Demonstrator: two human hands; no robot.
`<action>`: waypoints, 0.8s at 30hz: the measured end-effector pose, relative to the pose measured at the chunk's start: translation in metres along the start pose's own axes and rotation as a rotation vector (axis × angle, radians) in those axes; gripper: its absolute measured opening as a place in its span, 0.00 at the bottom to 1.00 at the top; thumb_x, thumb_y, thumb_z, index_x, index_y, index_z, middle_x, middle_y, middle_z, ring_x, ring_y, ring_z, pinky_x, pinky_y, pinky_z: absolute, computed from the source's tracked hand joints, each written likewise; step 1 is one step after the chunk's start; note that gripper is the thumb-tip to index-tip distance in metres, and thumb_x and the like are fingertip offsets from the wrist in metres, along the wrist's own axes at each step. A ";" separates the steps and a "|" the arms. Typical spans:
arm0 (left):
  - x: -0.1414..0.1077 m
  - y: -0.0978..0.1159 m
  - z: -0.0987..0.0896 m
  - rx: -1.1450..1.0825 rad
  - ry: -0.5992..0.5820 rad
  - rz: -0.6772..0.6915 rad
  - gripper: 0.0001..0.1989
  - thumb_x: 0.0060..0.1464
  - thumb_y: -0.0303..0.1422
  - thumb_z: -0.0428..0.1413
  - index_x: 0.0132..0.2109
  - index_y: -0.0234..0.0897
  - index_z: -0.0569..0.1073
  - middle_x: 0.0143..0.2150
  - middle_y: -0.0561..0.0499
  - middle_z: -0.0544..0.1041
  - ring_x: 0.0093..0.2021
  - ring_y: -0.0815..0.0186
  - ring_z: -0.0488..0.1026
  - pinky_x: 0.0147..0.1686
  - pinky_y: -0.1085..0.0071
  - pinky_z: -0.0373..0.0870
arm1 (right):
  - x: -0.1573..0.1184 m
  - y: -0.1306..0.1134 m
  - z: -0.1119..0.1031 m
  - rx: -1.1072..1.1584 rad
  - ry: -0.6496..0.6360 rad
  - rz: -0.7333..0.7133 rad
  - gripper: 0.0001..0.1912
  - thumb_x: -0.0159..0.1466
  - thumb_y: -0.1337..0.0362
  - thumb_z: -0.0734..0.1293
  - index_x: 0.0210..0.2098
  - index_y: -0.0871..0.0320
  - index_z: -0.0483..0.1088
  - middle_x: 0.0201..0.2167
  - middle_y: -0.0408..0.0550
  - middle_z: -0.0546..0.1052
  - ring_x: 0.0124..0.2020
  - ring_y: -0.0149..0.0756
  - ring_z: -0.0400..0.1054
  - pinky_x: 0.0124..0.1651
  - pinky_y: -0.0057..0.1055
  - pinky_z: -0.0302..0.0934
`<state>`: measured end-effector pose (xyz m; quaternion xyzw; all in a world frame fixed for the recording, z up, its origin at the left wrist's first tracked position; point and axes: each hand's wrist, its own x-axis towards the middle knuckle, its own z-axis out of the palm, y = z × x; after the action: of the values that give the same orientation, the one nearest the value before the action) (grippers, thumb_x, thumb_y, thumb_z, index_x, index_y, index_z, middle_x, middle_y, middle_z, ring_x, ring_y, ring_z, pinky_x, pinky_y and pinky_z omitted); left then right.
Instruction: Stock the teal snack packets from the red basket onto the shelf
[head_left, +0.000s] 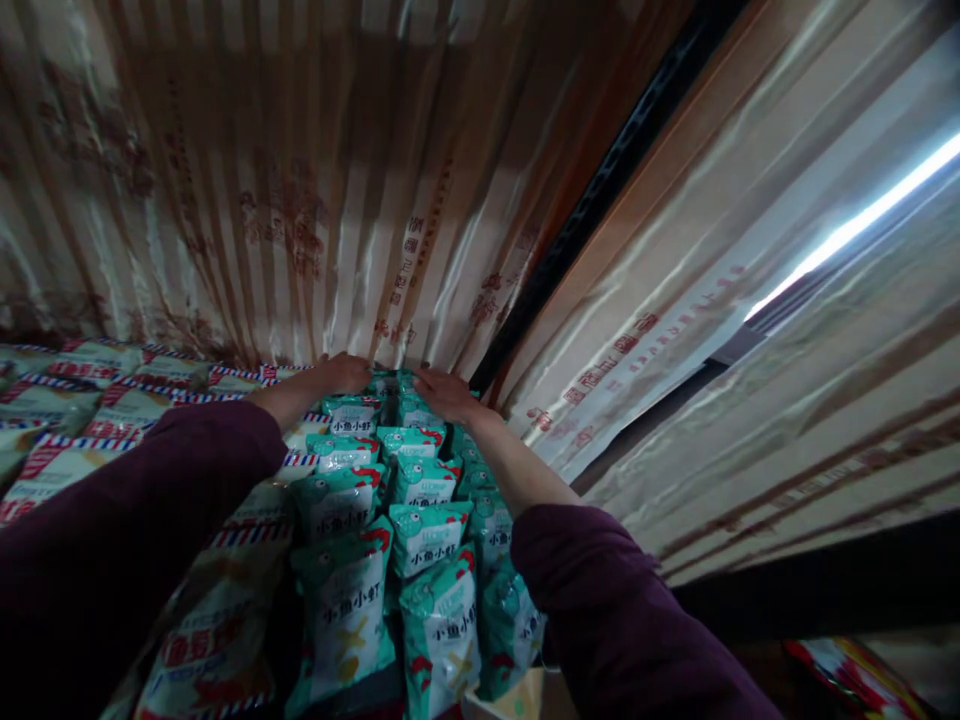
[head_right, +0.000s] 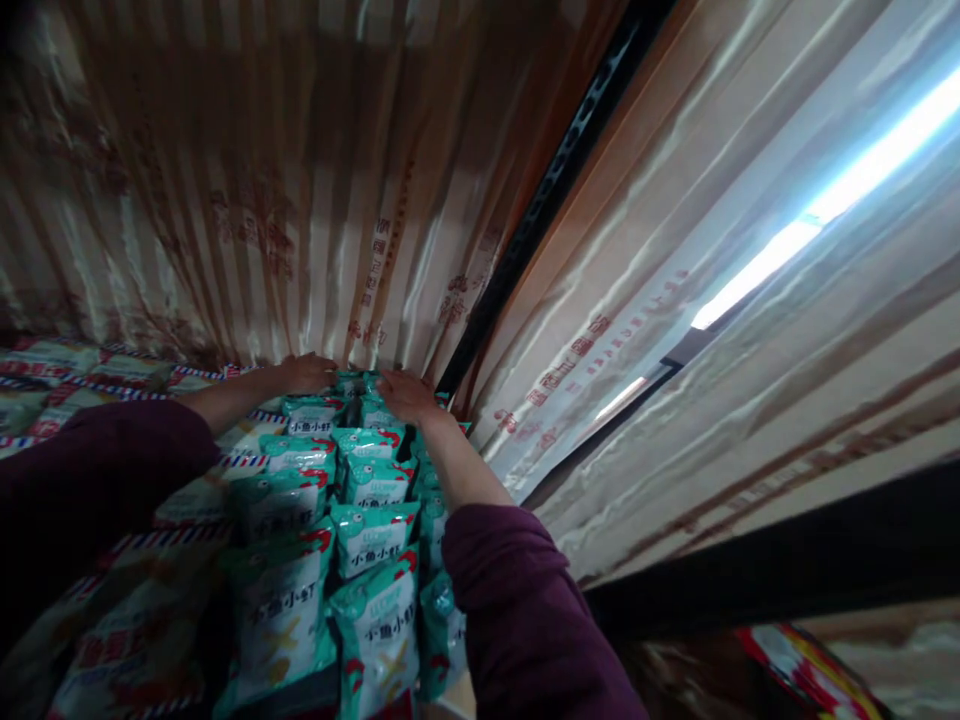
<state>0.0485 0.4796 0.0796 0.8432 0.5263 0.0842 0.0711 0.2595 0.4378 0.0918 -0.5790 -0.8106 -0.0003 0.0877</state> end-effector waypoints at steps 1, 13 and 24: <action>-0.003 0.002 -0.006 0.004 -0.030 -0.042 0.23 0.57 0.39 0.41 0.53 0.36 0.70 0.56 0.40 0.70 0.59 0.48 0.61 0.55 0.45 0.54 | -0.001 0.000 0.001 -0.002 0.025 -0.007 0.20 0.68 0.57 0.53 0.56 0.52 0.64 0.56 0.47 0.69 0.58 0.40 0.61 0.59 0.44 0.54; -0.185 0.082 -0.044 -0.056 0.375 0.257 0.23 0.61 0.37 0.39 0.60 0.32 0.60 0.69 0.44 0.46 0.68 0.47 0.35 0.61 0.44 0.40 | -0.092 -0.064 -0.051 0.091 0.469 -0.027 0.23 0.68 0.58 0.52 0.57 0.63 0.62 0.60 0.56 0.63 0.65 0.43 0.48 0.64 0.47 0.47; -0.319 0.133 0.089 -0.011 0.565 0.197 0.25 0.55 0.28 0.49 0.61 0.33 0.60 0.67 0.36 0.52 0.67 0.47 0.43 0.61 0.47 0.50 | -0.283 -0.155 0.049 0.138 0.674 0.068 0.28 0.67 0.69 0.53 0.65 0.58 0.44 0.66 0.56 0.50 0.67 0.46 0.41 0.60 0.52 0.53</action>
<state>0.0465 0.1324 -0.0004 0.8330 0.4403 0.3246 -0.0822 0.1954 0.1261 0.0193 -0.5655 -0.7145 -0.1337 0.3896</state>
